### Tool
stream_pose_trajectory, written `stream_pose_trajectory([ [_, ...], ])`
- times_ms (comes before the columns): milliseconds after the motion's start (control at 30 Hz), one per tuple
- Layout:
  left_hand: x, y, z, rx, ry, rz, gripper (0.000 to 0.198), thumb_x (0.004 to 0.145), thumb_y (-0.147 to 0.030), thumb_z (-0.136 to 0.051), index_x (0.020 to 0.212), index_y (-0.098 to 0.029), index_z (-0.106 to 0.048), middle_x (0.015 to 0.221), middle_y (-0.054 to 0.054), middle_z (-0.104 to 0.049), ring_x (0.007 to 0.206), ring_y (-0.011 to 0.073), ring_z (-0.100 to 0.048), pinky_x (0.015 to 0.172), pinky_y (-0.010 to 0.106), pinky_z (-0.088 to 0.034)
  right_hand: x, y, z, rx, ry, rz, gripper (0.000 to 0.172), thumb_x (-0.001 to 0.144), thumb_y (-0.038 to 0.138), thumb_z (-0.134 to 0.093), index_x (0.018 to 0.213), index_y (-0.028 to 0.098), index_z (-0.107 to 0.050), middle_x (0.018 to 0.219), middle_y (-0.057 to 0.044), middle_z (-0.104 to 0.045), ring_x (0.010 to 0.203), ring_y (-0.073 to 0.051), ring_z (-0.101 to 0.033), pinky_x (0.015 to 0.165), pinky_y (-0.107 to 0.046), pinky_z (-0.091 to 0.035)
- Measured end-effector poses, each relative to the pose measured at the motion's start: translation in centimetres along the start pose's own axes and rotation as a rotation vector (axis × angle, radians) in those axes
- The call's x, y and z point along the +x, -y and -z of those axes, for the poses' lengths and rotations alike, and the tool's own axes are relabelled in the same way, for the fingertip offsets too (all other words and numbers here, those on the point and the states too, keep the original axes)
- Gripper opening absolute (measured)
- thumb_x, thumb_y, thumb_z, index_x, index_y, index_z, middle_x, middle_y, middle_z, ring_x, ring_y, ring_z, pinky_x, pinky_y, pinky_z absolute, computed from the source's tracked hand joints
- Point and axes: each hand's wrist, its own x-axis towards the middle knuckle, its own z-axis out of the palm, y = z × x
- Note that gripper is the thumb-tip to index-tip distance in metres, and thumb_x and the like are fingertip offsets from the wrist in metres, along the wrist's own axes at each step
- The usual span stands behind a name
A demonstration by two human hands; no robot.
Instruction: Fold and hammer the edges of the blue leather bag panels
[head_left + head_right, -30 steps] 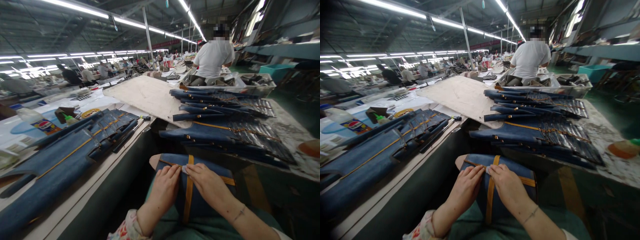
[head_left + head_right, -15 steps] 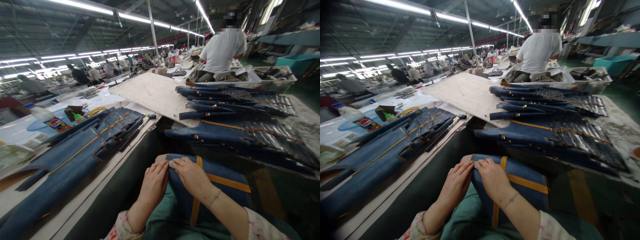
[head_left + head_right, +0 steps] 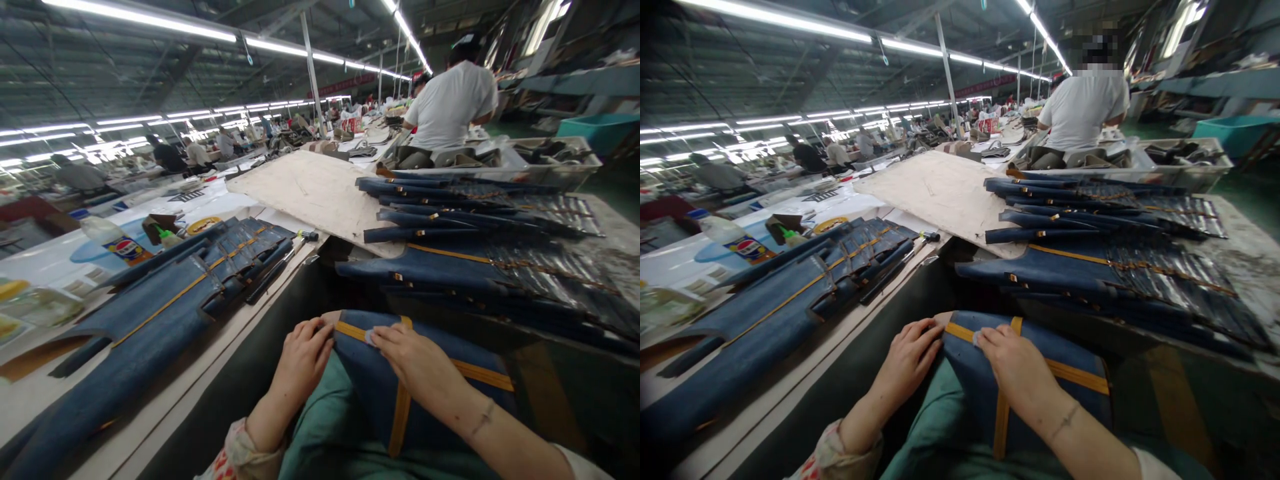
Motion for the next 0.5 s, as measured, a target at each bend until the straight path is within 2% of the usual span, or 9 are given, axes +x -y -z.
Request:
stream_pose_trajectory([
  [100,1.6,3.4,1.7,0.039,-0.101,0.040,0.032,0.091,-0.029,-0.039,0.115,-0.018,-0.058,0.120,0.008,-0.055,0.109,0.0204,-0.049,0.096,0.037,-0.040,-3.3,-1.0,0.2,-0.130,-0.044,0.039,0.049,0.075,-0.002,-0.041,0.117,0.015,-0.060,0.116,-0.005,-0.060,0.094,-0.022,-0.056,0.074,-0.033,-0.054],
  [167,3.1,6.1,2.9,0.125,-0.156,0.137,0.035,0.091,-0.028,-0.038,0.118,-0.014,-0.055,0.121,0.009,-0.055,0.111,0.0206,-0.048,0.101,0.036,-0.036,-5.2,-1.4,0.0,-0.217,-0.086,0.040,0.053,0.072,-0.003,-0.038,0.117,0.015,-0.059,0.116,-0.004,-0.060,0.094,-0.022,-0.056,0.071,-0.033,-0.055],
  [300,6.4,10.3,3.7,0.263,-0.099,0.327,0.039,0.088,-0.022,-0.038,0.120,-0.005,-0.052,0.120,0.016,-0.054,0.111,0.0249,-0.048,0.101,0.038,-0.033,-6.9,-1.5,-1.1,-0.316,-0.152,0.046,0.055,0.073,-0.003,-0.035,0.120,0.016,-0.057,0.120,-0.003,-0.058,0.096,-0.020,-0.057,0.075,-0.031,-0.054],
  [400,8.5,11.0,2.9,0.260,-0.066,0.380,0.038,0.087,-0.022,-0.037,0.116,-0.002,-0.052,0.111,0.019,-0.056,0.104,0.0275,-0.051,0.094,0.041,-0.038,-6.7,-0.5,-1.6,-0.326,-0.172,-0.028,0.053,0.076,-0.002,-0.034,0.121,0.016,-0.056,0.122,-0.004,-0.056,0.099,-0.020,-0.056,0.078,-0.032,-0.053],
  [500,10.4,10.4,2.5,0.222,-0.040,0.412,0.035,0.088,-0.026,-0.035,0.107,-0.004,-0.056,0.107,0.020,-0.055,0.103,0.0294,-0.051,0.089,0.041,-0.040,-6.4,0.5,-1.5,-0.296,-0.165,-0.134,0.052,0.077,-0.001,-0.034,0.120,0.014,-0.058,0.121,-0.006,-0.057,0.099,-0.023,-0.057,0.079,-0.037,-0.053],
])
